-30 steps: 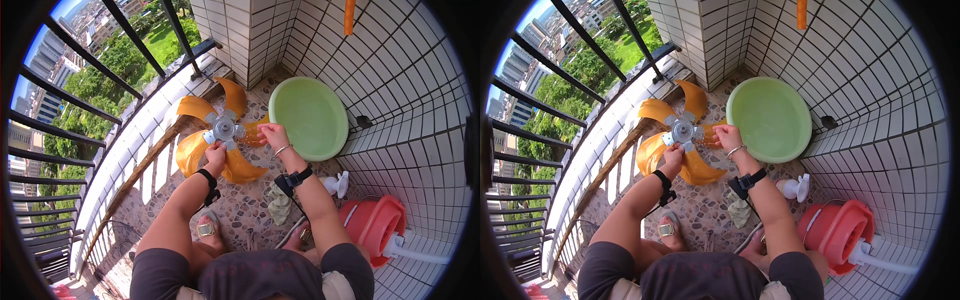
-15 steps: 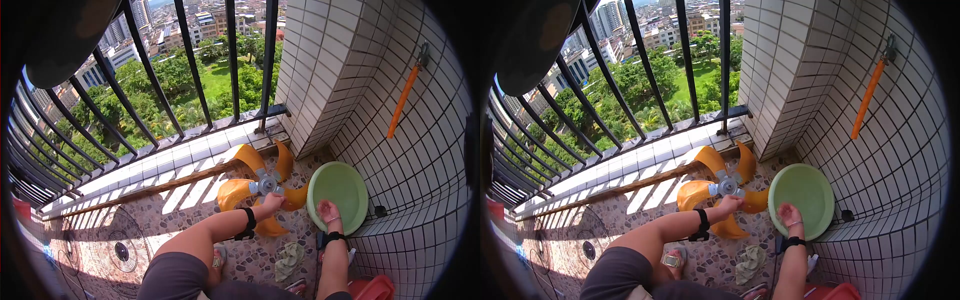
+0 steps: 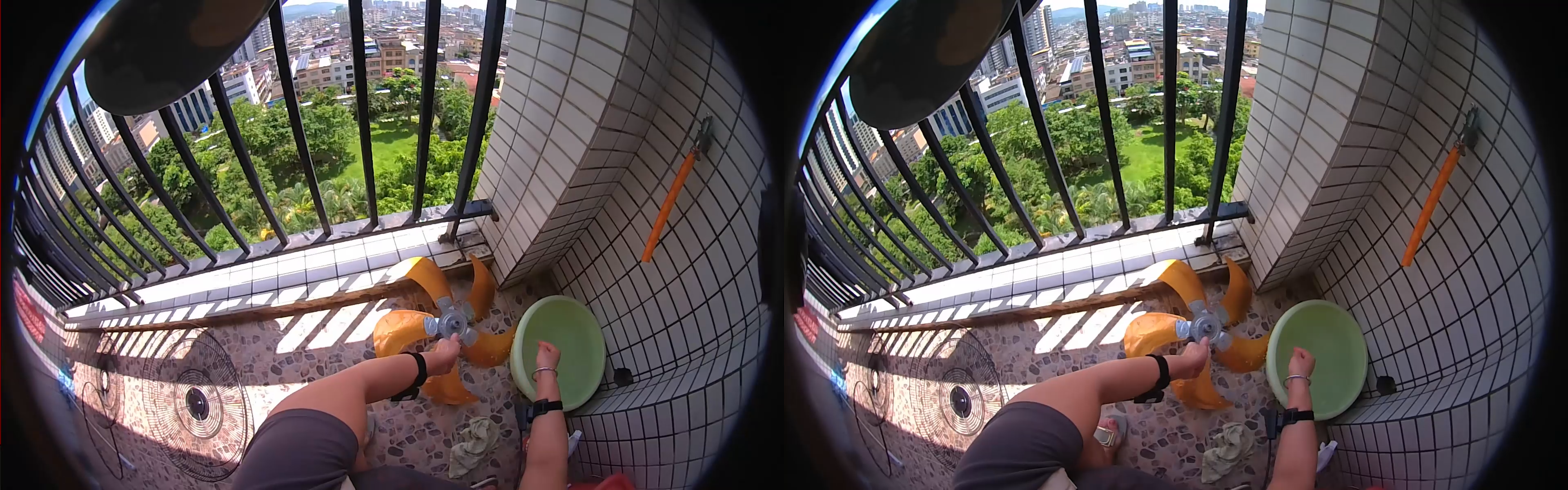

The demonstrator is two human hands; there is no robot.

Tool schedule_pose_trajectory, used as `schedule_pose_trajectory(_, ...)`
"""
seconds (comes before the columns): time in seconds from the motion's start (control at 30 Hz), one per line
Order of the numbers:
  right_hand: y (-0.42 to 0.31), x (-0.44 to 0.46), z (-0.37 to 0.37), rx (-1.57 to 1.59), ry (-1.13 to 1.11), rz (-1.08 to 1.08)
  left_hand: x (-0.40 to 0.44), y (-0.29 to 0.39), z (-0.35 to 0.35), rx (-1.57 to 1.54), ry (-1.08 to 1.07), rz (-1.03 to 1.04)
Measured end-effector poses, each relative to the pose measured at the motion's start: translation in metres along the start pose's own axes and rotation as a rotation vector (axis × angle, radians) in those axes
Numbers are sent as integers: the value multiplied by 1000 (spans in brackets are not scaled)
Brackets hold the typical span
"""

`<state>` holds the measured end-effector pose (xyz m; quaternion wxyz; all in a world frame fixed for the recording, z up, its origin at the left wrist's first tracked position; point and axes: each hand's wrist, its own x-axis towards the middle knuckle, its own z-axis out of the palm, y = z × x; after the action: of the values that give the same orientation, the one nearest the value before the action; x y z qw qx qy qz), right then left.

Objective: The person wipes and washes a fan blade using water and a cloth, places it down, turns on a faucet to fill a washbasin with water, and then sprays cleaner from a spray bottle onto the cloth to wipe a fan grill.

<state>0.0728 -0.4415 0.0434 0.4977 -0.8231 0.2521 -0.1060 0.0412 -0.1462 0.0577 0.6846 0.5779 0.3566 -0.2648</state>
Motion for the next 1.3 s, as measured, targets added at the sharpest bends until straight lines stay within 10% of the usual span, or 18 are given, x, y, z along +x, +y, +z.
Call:
schedule_pose_trajectory(0.13,58,35,-55,-744,53,303,26,-14,-13,229,-129,65)
schedule_pose_trajectory(0.27,134,39,-60,96,-215,558,-28,17,-12,182,-19,-8)
schedule_pose_trajectory(0.37,52,-4,-37,1206,-647,642,-40,16,-8,353,22,95)
schedule_pose_trajectory(0.53,-116,-110,27,905,-1194,498,-37,16,2,-218,-444,8)
schedule_pose_trajectory(0.77,-69,-59,21,599,-253,88,-11,22,-28,-149,-275,26)
schedule_pose_trajectory(0.9,59,26,-44,-392,204,105,-10,31,-54,392,-119,183)
schedule_pose_trajectory(1.0,102,34,-64,-635,-48,468,0,32,-64,433,-89,173)
schedule_pose_trajectory(1.13,67,8,-41,953,-535,643,4,20,-51,353,-46,192)
schedule_pose_trajectory(1.3,-116,-79,44,1047,-992,544,33,4,-29,777,105,368)
